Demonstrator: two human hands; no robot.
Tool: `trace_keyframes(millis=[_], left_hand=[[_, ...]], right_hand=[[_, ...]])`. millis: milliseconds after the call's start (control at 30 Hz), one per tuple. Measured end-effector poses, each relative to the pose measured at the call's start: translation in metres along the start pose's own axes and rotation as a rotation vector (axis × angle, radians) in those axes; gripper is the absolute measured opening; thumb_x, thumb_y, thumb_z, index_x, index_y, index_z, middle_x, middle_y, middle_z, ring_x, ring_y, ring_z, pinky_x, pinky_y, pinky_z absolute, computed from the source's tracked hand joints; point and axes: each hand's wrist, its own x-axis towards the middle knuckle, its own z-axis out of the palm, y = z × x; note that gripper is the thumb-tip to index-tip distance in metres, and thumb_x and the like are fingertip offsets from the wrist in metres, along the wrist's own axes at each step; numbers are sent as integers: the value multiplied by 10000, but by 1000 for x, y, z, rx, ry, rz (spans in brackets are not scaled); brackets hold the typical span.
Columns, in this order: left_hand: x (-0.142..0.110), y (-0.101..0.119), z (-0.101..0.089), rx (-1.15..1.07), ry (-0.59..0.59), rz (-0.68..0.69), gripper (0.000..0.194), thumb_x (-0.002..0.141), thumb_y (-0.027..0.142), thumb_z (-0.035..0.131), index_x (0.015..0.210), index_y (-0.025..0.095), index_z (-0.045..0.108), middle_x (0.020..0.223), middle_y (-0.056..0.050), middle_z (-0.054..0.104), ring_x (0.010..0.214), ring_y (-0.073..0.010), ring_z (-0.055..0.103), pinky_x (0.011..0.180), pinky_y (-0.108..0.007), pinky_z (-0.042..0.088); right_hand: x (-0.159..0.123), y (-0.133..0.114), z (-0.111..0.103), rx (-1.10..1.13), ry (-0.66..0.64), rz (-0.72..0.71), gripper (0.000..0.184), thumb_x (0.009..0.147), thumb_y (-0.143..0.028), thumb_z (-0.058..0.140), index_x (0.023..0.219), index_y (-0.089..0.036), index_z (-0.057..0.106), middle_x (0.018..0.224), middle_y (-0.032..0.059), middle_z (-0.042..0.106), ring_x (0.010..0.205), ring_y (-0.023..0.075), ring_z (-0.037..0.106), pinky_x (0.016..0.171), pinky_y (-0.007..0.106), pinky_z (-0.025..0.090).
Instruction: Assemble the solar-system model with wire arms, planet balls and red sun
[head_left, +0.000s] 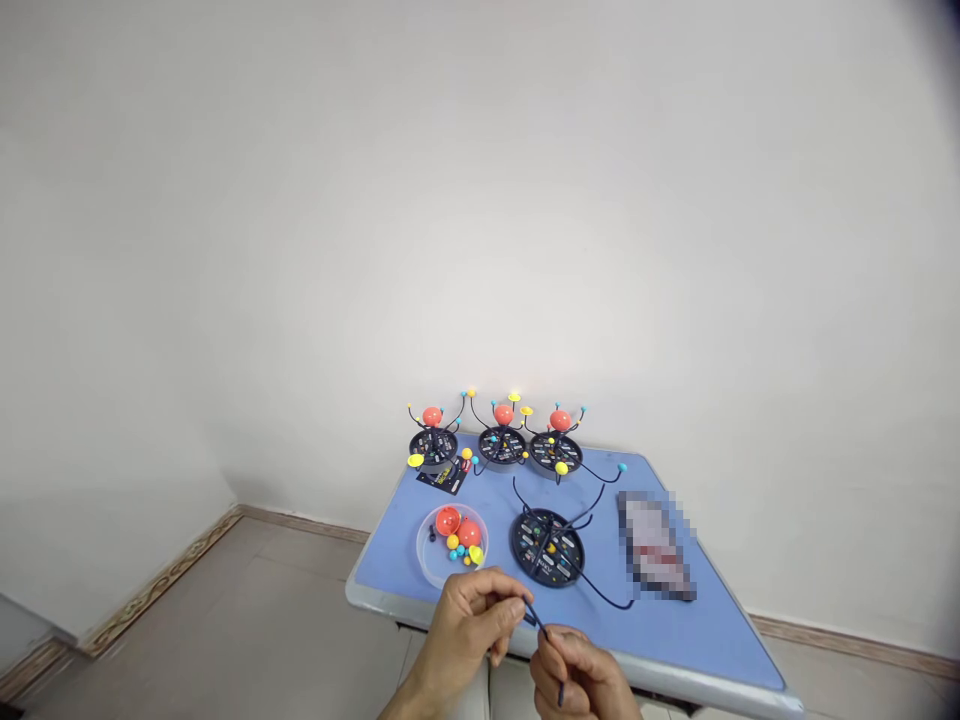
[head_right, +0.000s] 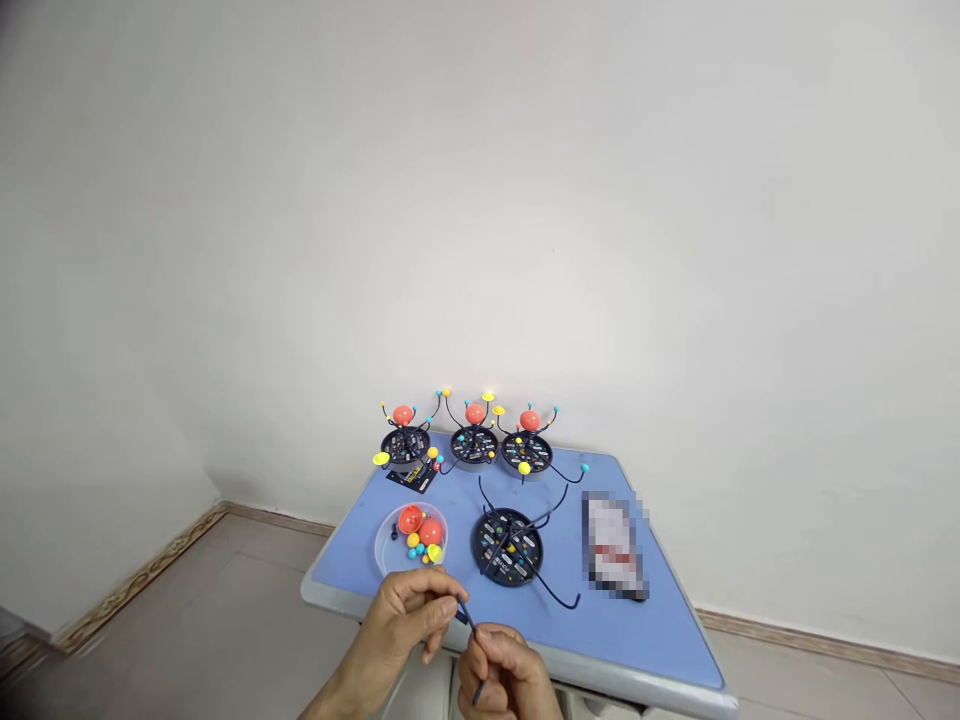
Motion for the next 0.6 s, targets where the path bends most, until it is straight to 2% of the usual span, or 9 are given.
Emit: trace_keyframes(millis=[133, 233, 333, 400, 500, 600], left_hand=[[1, -1, 1, -6, 30, -2, 313, 688, 444, 765, 704, 136, 714, 463, 47, 462, 396, -72, 386, 406, -205, 304], [-1, -6, 2, -68, 136, 4, 333, 658, 458, 784, 674, 133, 710, 469, 50, 453, 401, -65, 373, 398, -196, 293], [-2, -11, 1, -172, 294, -37, 380, 586, 485, 823, 674, 129, 720, 481, 43, 475, 408, -61, 385, 391, -186, 283], [-3, -14, 2, -241, 370, -76, 430, 519, 506, 851, 682, 128, 728, 475, 38, 494, 402, -64, 396, 381, -186, 284], [-4, -19, 5, -308, 401, -109, 489, 447, 537, 875, 669, 126, 731, 449, 38, 492, 385, -66, 399, 366, -189, 292], [-5, -25, 12, -345, 375, -119, 525, 412, 567, 886, 637, 122, 725, 440, 34, 491, 377, -65, 401, 360, -190, 299]], right_hand=[[2, -1, 3, -33, 23, 37, 424, 635, -393, 844, 502, -169, 509, 380, -116, 321, 306, -16, 123, 297, 111, 42], [5, 2, 4, -142, 144, -16, 412, 624, -477, 838, 545, -150, 600, 349, -98, 356, 289, -2, 165, 294, 130, 73], [6, 10, 4, -290, 303, -187, 465, 685, -586, 771, 647, -131, 684, 391, -42, 466, 309, 18, 241, 312, 150, 135], [7, 17, 4, -418, 423, -372, 441, 684, -569, 786, 758, -139, 728, 510, -4, 563, 360, 31, 306, 338, 163, 193], [8, 29, 3, -598, 591, -622, 450, 617, -517, 849, 911, -186, 767, 682, 31, 640, 445, 74, 405, 368, 199, 286], [10, 34, 4, -709, 671, -752, 369, 654, -518, 818, 870, -221, 788, 697, 26, 637, 459, 100, 447, 400, 231, 344]])
